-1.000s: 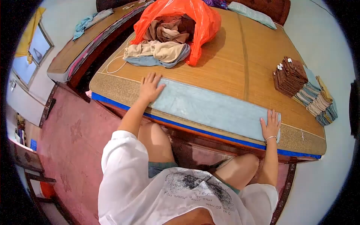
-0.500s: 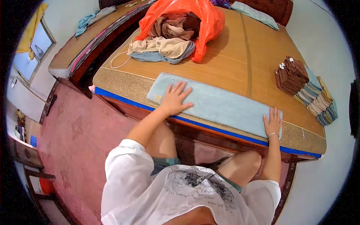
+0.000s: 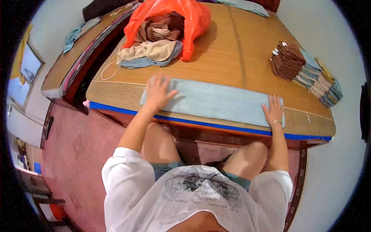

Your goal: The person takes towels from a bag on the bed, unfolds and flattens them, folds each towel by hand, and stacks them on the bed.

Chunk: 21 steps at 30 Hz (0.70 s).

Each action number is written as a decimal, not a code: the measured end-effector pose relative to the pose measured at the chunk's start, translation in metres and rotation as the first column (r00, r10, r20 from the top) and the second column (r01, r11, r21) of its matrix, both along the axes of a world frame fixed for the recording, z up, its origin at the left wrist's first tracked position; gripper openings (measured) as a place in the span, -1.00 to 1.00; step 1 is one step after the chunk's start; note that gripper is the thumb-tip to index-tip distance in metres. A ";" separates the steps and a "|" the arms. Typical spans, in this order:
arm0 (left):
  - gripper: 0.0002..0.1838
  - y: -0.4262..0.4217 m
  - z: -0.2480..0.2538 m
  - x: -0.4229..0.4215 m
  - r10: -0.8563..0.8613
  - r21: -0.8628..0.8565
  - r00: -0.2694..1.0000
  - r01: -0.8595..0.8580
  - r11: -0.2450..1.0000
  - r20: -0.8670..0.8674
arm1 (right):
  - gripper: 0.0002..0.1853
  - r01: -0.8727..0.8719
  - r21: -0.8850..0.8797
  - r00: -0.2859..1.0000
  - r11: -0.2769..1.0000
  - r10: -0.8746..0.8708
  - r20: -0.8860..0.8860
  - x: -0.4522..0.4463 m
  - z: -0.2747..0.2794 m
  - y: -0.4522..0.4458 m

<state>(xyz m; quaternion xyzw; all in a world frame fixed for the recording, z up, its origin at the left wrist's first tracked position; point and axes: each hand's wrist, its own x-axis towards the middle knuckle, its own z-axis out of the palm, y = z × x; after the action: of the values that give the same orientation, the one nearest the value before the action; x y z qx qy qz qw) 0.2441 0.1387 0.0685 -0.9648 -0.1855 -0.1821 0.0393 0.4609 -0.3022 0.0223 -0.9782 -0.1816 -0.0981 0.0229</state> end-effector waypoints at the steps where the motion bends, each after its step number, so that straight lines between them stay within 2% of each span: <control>1: -0.23 -0.022 0.000 0.013 -0.126 -0.019 0.992 0.126 0.992 -0.023 | -0.30 0.006 0.007 1.000 1.000 -0.006 -0.010 0.001 0.000 0.001; 2: -0.22 -0.041 -0.001 0.026 -0.249 -0.037 0.968 0.248 0.968 -0.038 | -0.30 0.009 0.015 1.000 1.000 -0.009 -0.015 0.001 0.004 0.004; 4: -0.22 -0.080 -0.010 0.047 -0.345 -0.076 0.938 0.344 0.936 -0.009 | -0.30 0.094 0.025 0.993 0.995 -0.092 -0.073 -0.017 0.022 0.027; 6: -0.22 -0.100 -0.023 0.056 -0.438 -0.116 0.899 0.438 0.891 0.024 | -0.30 -0.097 0.095 0.993 0.991 0.089 0.080 -0.036 0.020 0.057; 8: -0.21 -0.110 -0.037 0.063 -0.438 -0.141 0.899 0.436 0.889 0.014 | -0.30 -0.431 0.280 0.892 0.858 0.357 0.278 -0.060 0.001 0.091; 10: -0.18 -0.109 -0.032 0.060 -0.443 -0.157 0.896 0.437 0.886 -0.006 | -0.37 -0.450 0.193 0.893 0.872 0.442 0.086 -0.106 0.013 0.128; 11: -0.18 -0.109 -0.033 0.060 -0.454 -0.150 0.891 0.448 0.881 -0.007 | -0.38 -0.468 0.142 0.884 0.872 0.462 0.070 -0.114 -0.008 0.137; 13: -0.20 -0.106 -0.034 0.060 -0.453 -0.136 0.892 0.447 0.884 -0.010 | -0.34 -0.482 0.132 0.876 0.866 0.481 0.041 -0.112 -0.009 0.132; 18: -0.23 -0.103 -0.032 0.057 -0.478 -0.094 0.878 0.477 0.874 0.010 | -0.27 -0.327 0.116 0.943 0.938 0.332 -0.024 -0.069 -0.002 0.066; 21: -0.23 -0.104 -0.031 0.056 -0.466 -0.107 0.885 0.463 0.880 -0.007 | -0.24 -0.127 0.083 0.992 0.988 0.129 -0.011 -0.041 -0.003 0.013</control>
<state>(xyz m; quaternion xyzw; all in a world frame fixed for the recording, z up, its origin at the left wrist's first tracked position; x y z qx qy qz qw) 0.3002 0.0350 0.0376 -0.9847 0.0428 -0.1608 -0.0519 0.4196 -0.2891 0.0195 -0.9635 -0.2397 -0.0960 0.0709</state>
